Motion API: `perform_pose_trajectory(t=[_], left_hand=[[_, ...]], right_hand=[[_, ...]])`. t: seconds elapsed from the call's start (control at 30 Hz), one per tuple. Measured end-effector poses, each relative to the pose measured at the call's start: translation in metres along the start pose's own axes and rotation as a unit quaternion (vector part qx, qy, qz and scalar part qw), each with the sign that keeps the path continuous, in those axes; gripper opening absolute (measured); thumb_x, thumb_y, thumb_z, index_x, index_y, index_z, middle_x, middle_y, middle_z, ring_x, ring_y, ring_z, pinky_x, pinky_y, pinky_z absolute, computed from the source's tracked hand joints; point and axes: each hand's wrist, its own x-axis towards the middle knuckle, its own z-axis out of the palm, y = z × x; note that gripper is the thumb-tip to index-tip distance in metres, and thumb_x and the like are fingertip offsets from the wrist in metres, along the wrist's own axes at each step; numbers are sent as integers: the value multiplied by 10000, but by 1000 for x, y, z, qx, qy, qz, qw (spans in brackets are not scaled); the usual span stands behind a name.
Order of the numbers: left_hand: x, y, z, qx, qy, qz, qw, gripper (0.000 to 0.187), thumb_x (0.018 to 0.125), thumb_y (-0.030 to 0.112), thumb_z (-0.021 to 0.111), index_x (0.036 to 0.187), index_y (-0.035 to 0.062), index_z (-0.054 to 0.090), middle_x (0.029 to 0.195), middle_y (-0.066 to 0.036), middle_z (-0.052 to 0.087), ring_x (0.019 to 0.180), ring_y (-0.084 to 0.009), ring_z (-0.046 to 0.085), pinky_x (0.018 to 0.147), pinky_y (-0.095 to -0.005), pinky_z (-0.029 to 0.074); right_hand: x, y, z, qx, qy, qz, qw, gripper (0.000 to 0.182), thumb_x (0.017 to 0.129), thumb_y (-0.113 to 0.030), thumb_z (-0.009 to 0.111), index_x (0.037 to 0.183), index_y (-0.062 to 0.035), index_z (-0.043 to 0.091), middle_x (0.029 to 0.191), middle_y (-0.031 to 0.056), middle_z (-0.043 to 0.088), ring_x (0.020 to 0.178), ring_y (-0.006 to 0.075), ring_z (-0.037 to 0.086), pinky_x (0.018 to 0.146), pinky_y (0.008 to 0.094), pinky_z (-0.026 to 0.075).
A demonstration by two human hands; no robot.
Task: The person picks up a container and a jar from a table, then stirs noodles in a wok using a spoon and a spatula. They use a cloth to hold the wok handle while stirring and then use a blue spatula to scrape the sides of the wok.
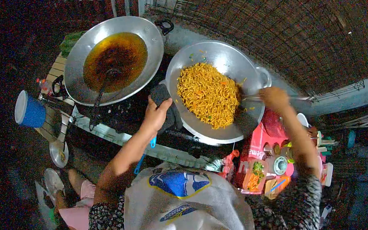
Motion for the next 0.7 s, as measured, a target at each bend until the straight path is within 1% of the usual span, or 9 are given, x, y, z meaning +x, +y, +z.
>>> perform_pose_trajectory(t=[0.07,0.1,0.23,0.3,0.37,0.43,0.57,0.63,0.7], left_hand=[[-7,11,2,5,7,0,1000,611,743,266,600,1189,-34,310,1086,-181,504,994,-268,515,845,-327,390],[-11,17,1,6,4,-11,1000,608,745,265,599,1188,-34,311,1085,-180,505,997,-269,513,847,-327,390],[-6,10,-1,21,4,-15,1000,579,749,268,597,1166,-31,328,1063,-168,513,991,-262,517,848,-325,390],[-6,12,-2,31,-9,-22,999,598,755,273,587,1204,-12,315,1096,-152,504,1008,-247,504,860,-321,386],[-8,16,-2,36,-19,-31,999,618,762,279,577,1243,7,302,1129,-136,495,1026,-231,491,872,-316,382],[-13,24,-3,44,-8,-45,998,594,764,270,576,1227,5,314,1115,-133,499,1019,-229,494,867,-319,384],[-3,9,-1,16,-20,-41,999,599,762,273,578,1222,-6,314,1114,-138,497,1026,-229,488,873,-320,378],[4,-6,0,10,-6,-4,1000,571,740,265,609,1149,-31,340,1059,-173,517,989,-267,522,846,-328,395],[-2,4,-2,14,-13,-9,1000,577,754,269,592,1179,-19,329,1076,-154,511,997,-245,508,858,-322,387]], right_hand=[[26,-21,72,220,56,-19,974,187,763,-230,593,936,-177,640,835,77,648,758,238,625,654,350,488],[33,-29,91,349,96,-53,931,187,762,-207,609,938,-152,641,841,82,650,765,230,626,664,341,483],[23,-34,58,439,58,0,897,204,729,-169,655,920,-100,647,822,89,649,734,202,625,658,318,472],[10,-26,24,357,39,57,932,196,733,-188,655,907,-96,652,809,93,647,707,203,622,645,316,469],[-5,-18,2,362,45,63,929,189,743,-207,639,917,-136,656,791,95,643,683,211,619,621,312,464],[-25,-20,-40,237,52,104,964,190,758,-249,613,927,-174,657,797,108,637,679,236,621,605,326,473],[-45,-29,-84,67,148,86,983,190,757,-238,577,925,-205,659,793,101,633,683,244,619,585,344,483],[-45,-31,-85,-23,232,30,972,174,727,-226,601,883,-179,663,817,63,637,687,253,612,592,355,481],[-45,-35,-94,-42,211,35,976,153,728,-200,589,862,-197,663,817,59,632,688,250,616,587,356,486]])
